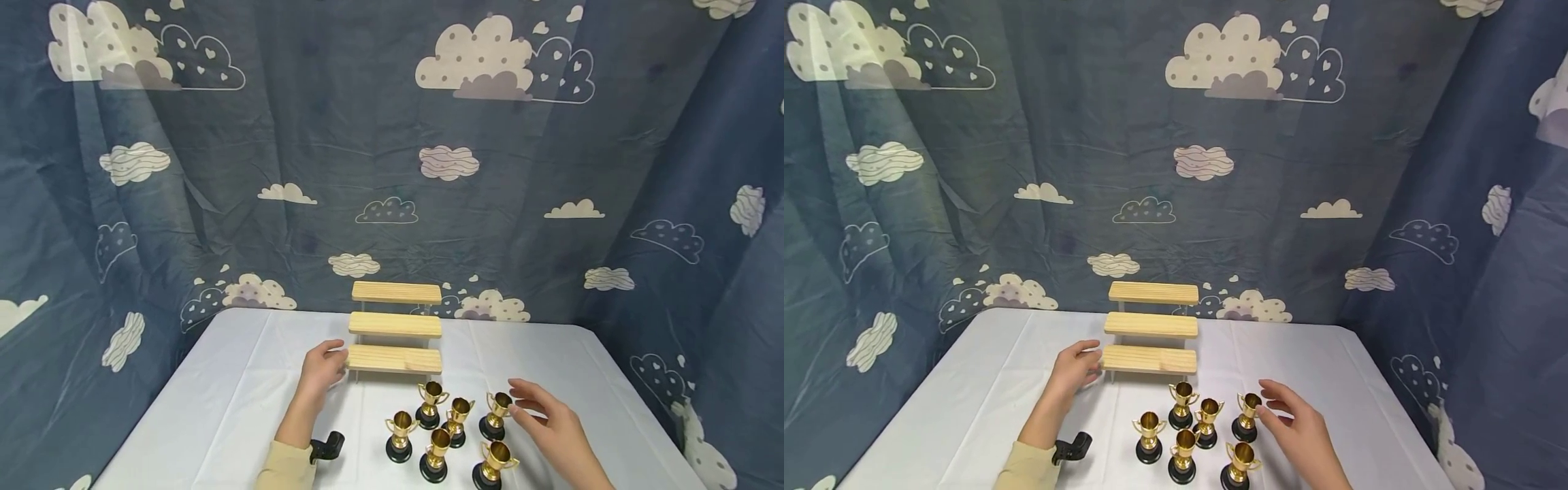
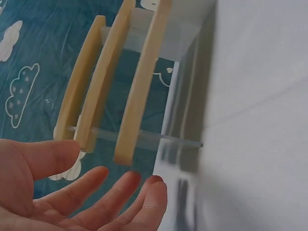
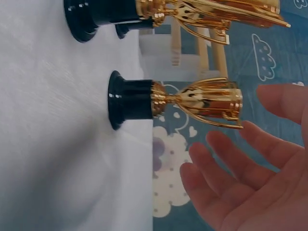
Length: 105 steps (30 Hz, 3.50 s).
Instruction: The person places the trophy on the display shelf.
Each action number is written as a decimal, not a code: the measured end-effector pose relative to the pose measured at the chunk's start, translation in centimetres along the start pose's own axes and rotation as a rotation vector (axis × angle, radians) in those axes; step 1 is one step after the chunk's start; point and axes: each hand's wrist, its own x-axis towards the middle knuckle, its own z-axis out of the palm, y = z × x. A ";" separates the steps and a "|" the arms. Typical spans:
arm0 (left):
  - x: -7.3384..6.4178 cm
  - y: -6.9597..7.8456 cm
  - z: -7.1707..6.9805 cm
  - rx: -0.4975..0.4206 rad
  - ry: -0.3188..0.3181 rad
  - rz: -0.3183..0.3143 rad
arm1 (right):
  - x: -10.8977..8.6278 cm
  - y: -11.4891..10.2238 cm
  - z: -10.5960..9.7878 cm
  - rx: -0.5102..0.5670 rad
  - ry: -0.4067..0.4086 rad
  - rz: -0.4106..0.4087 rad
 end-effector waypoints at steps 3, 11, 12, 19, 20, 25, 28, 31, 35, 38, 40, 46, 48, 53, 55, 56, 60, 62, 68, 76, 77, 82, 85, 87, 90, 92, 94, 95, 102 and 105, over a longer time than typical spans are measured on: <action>0.2 -0.4 0.3 -0.013 -0.003 0.000 | 0.4 0.3 0.5 0.009 -0.015 0.041; 0.3 -1.3 0.7 -0.098 0.029 -0.028 | 0.4 1.6 2.2 0.084 -0.021 0.123; 0.2 -1.4 0.8 -0.118 0.027 -0.038 | 0.2 1.8 2.3 0.091 -0.019 0.133; 0.5 -2.1 0.9 -0.223 0.004 -0.079 | -0.2 2.0 2.5 0.110 0.037 0.123; 0.6 -2.0 0.9 -0.233 0.005 -0.083 | -0.2 2.0 2.6 0.115 0.043 0.114; 0.9 -1.7 0.8 -0.250 0.020 -0.094 | 0.1 1.9 2.7 0.113 0.074 0.082; 1.0 -1.6 0.7 -0.251 0.020 -0.109 | 0.2 1.8 2.9 0.105 0.085 0.075; 0.9 -1.8 0.7 -0.251 0.009 -0.119 | 0.0 1.9 2.9 0.096 0.082 0.077; 0.9 -2.0 0.7 -0.255 -0.007 -0.116 | 0.0 1.9 2.8 0.091 0.076 0.082; 1.1 -2.1 0.6 -0.254 -0.012 -0.109 | 0.0 1.8 2.8 0.091 0.072 0.087; 1.1 -2.1 0.6 -0.249 -0.011 -0.101 | 0.0 1.8 2.9 0.087 0.070 0.086; 1.2 -2.3 0.4 -0.232 -0.042 -0.082 | 0.0 1.8 3.0 0.072 0.083 0.067; 1.3 -2.5 0.4 -0.232 -0.051 -0.082 | 0.0 1.9 3.1 0.073 0.088 0.059; 1.4 -2.7 0.3 -0.220 -0.070 -0.069 | 0.1 2.1 3.1 0.070 0.102 0.060; 1.5 -2.7 0.3 -0.213 -0.082 -0.065 | 0.2 2.2 3.0 0.077 0.101 0.081; 1.6 -2.6 0.3 -0.209 -0.087 -0.065 | 0.2 2.2 3.0 0.086 0.101 0.093; 1.9 -2.7 0.1 -0.198 -0.088 -0.067 | 0.3 2.2 3.0 0.121 0.088 0.135; 1.9 -2.7 0.2 -0.192 -0.082 -0.066 | 0.3 2.3 3.0 0.125 0.096 0.144; 1.8 -2.6 0.3 -0.185 -0.076 -0.055 | 0.3 2.7 2.9 0.105 0.142 0.127; 1.7 -2.3 0.5 -0.180 -0.074 -0.053 | 0.2 2.7 2.6 0.041 0.210 0.052; 1.6 -2.3 0.5 -0.181 -0.074 -0.051 | 0.1 2.7 2.5 0.034 0.222 0.045; 1.4 -2.3 0.7 -0.196 -0.082 -0.050 | -0.2 2.6 2.3 0.016 0.262 0.039; 1.3 -2.4 0.7 -0.211 -0.074 -0.065 | -0.4 2.4 2.3 0.028 0.285 0.028; 1.4 -2.4 0.7 -0.224 -0.058 -0.080 | -0.4 2.3 2.4 0.037 0.303 0.011; 1.5 -2.4 0.3 -0.240 -0.034 -0.090 | -0.3 2.1 2.6 0.041 0.318 -0.028; 1.5 -2.5 0.3 -0.244 -0.034 -0.083 | -0.3 2.0 2.5 0.038 0.328 -0.041; 1.4 -2.5 0.4 -0.245 -0.042 -0.076 | -0.4 1.8 2.3 0.035 0.331 -0.040; 1.4 -2.5 0.5 -0.247 -0.044 -0.079 | -0.4 1.8 2.2 0.037 0.334 -0.038; 1.1 -2.5 1.0 -0.247 -0.036 -0.089 | -0.6 1.6 1.1 0.105 0.365 -0.092; 1.2 -2.4 1.0 -0.241 -0.024 -0.096 | -0.6 1.3 0.7 0.142 0.374 -0.162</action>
